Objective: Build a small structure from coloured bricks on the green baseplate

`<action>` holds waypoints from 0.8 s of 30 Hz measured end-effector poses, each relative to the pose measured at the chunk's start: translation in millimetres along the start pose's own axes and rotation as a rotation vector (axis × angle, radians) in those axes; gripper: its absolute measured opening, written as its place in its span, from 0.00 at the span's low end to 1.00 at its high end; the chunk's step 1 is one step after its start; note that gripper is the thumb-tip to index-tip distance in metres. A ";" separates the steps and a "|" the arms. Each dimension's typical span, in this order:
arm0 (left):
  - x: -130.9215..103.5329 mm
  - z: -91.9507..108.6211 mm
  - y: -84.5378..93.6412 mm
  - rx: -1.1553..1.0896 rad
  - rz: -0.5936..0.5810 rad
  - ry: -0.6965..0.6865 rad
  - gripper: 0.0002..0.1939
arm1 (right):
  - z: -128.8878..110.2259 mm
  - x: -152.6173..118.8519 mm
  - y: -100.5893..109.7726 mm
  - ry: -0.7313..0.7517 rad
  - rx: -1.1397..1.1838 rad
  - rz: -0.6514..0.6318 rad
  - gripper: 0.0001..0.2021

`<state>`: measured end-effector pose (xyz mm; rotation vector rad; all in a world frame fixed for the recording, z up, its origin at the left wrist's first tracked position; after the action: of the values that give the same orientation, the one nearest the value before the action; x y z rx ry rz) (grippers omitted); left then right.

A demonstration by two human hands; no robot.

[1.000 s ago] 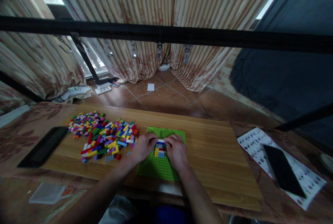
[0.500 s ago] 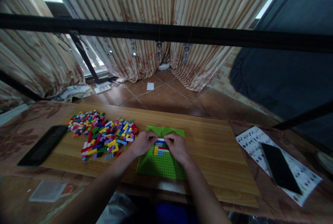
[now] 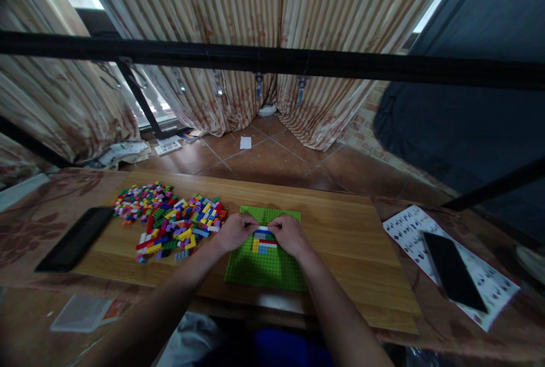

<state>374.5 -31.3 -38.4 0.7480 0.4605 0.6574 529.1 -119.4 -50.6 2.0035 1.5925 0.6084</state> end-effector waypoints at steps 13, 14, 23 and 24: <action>-16.3 5.3 7.7 -0.081 0.083 0.016 0.15 | 17.0 -6.2 10.2 -0.065 0.277 0.268 0.20; -21.7 5.5 9.6 -0.098 0.101 0.020 0.15 | 17.6 -8.3 11.0 -0.080 0.290 0.314 0.20; -124.5 -19.9 8.3 -0.255 0.268 0.008 0.11 | -27.6 -44.6 -4.3 -0.018 0.219 0.427 0.17; -134.3 -26.6 7.0 -0.248 0.268 0.005 0.11 | -37.4 -47.8 -12.3 0.025 0.193 0.393 0.15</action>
<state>260.8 -107.5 -30.3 0.5763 0.2776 0.9484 486.2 -159.7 -31.1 2.4900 1.3190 0.6425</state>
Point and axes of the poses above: each hand's wrist, its own x-axis towards the middle knuckle, its own y-axis out of the back of the hand, z = x × y, the point moved 2 cm from there along x, towards the middle knuckle, and after that the axes turned 8 degrees about y, right-handed, at the moved point
